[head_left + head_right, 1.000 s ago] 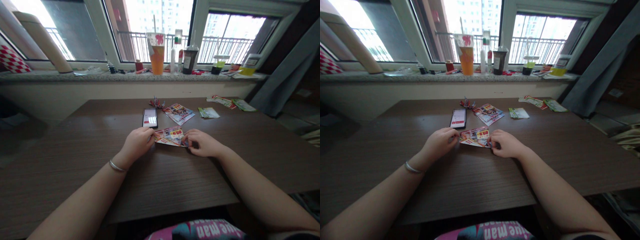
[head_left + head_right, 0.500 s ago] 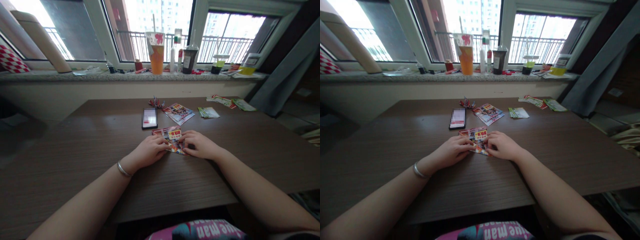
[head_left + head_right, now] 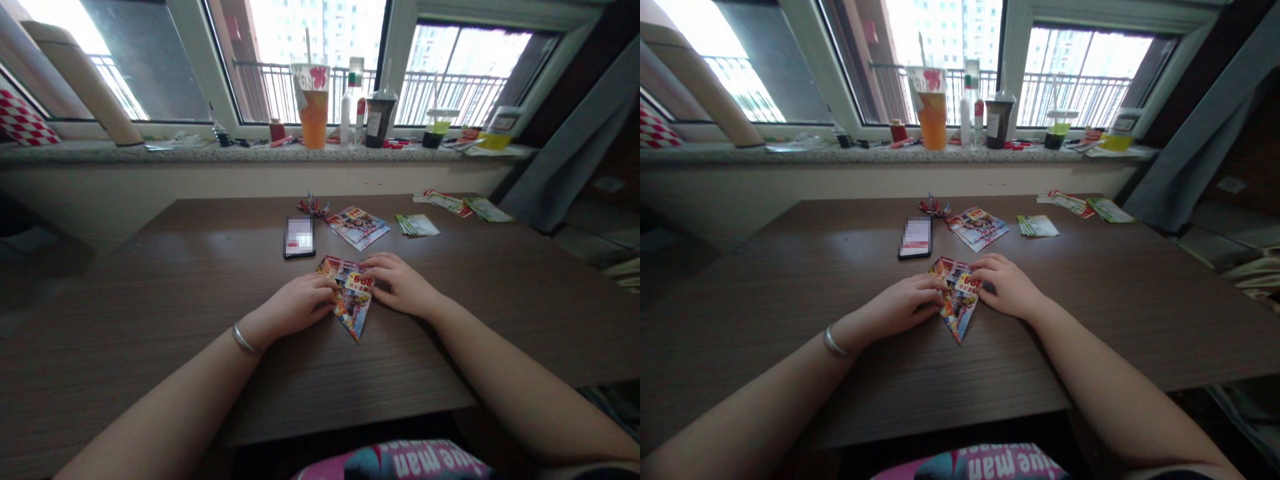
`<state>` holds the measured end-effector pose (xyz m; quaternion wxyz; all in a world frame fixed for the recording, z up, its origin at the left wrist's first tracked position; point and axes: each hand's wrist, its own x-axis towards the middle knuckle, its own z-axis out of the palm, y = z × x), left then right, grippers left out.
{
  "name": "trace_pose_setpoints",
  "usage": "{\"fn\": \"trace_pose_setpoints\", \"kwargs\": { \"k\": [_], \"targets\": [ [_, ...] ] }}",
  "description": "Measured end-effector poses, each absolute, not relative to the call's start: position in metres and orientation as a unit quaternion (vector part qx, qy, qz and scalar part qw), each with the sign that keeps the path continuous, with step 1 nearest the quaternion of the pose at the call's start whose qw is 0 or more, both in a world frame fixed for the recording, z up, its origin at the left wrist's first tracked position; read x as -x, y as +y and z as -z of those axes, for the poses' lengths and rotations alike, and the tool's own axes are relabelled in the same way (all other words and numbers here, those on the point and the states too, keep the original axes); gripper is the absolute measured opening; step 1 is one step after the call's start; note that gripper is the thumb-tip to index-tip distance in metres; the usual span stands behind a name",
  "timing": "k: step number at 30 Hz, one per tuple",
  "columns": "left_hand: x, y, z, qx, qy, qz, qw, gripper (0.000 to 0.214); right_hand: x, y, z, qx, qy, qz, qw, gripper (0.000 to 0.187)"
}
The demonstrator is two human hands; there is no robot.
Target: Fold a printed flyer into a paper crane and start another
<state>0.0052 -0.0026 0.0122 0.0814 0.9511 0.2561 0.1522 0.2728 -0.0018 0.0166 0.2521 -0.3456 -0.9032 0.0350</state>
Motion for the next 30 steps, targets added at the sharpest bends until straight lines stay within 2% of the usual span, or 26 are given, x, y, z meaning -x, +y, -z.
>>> {"fn": "trace_pose_setpoints", "kwargs": {
  "k": [7, 11, 14, 21, 30],
  "targets": [
    [-0.007, 0.001, -0.015, -0.952, 0.248, -0.164, 0.073, 0.014, -0.275, 0.000, -0.019, 0.293, -0.927, -0.071, 0.223, 0.038],
    [-0.006, 0.004, -0.011, -0.954, 0.244, -0.161, 0.069, 0.013, -0.276, 0.000, -0.020, 0.284, -0.932, -0.092, 0.203, 0.041],
    [-0.005, 0.005, -0.009, -0.955, 0.238, -0.165, 0.065, 0.013, -0.277, 0.000, -0.022, 0.287, -0.933, -0.089, 0.197, 0.039],
    [-0.003, 0.005, -0.010, -0.943, 0.281, -0.168, 0.054, 0.031, -0.282, 0.005, -0.019, 0.276, -0.937, -0.084, 0.195, 0.035],
    [-0.006, 0.000, -0.017, -0.937, 0.307, -0.148, 0.071, 0.018, -0.275, 0.002, -0.024, 0.249, -0.945, -0.122, 0.172, 0.019]
  ]
}}
